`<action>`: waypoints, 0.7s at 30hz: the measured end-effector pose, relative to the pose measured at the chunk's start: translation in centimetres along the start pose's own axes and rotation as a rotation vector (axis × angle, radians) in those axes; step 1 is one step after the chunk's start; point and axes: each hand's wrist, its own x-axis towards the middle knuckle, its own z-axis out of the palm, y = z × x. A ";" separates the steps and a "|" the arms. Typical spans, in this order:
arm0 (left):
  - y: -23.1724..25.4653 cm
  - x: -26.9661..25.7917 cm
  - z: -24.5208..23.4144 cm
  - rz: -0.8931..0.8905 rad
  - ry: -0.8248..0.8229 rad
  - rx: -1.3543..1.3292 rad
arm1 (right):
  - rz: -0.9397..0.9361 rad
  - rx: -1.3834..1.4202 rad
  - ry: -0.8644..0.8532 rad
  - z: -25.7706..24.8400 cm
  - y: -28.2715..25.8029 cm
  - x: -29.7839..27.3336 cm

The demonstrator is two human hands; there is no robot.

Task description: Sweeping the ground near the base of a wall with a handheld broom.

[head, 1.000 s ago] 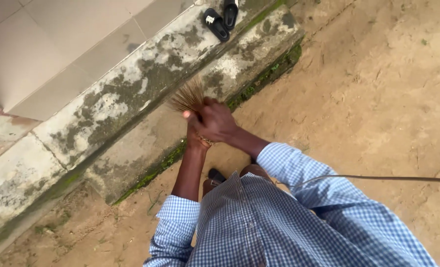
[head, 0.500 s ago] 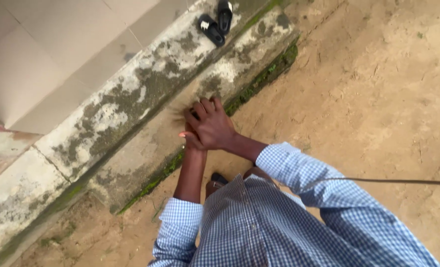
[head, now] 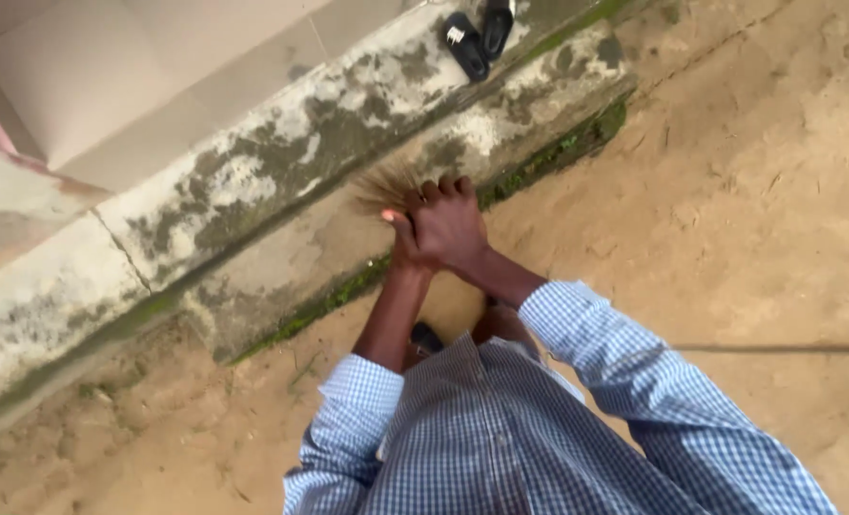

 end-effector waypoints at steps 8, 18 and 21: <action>-0.3 1.7 -1.4 -0.299 0.842 -0.134 | 0.331 0.788 -0.275 4.1 6.8 2.1; -4.6 4.5 -3.3 -0.096 0.616 -0.352 | 0.473 1.175 -0.066 4.5 12.5 3.1; -6.2 5.3 -3.6 -0.157 0.904 -0.177 | 0.289 0.941 -0.038 2.6 13.1 3.6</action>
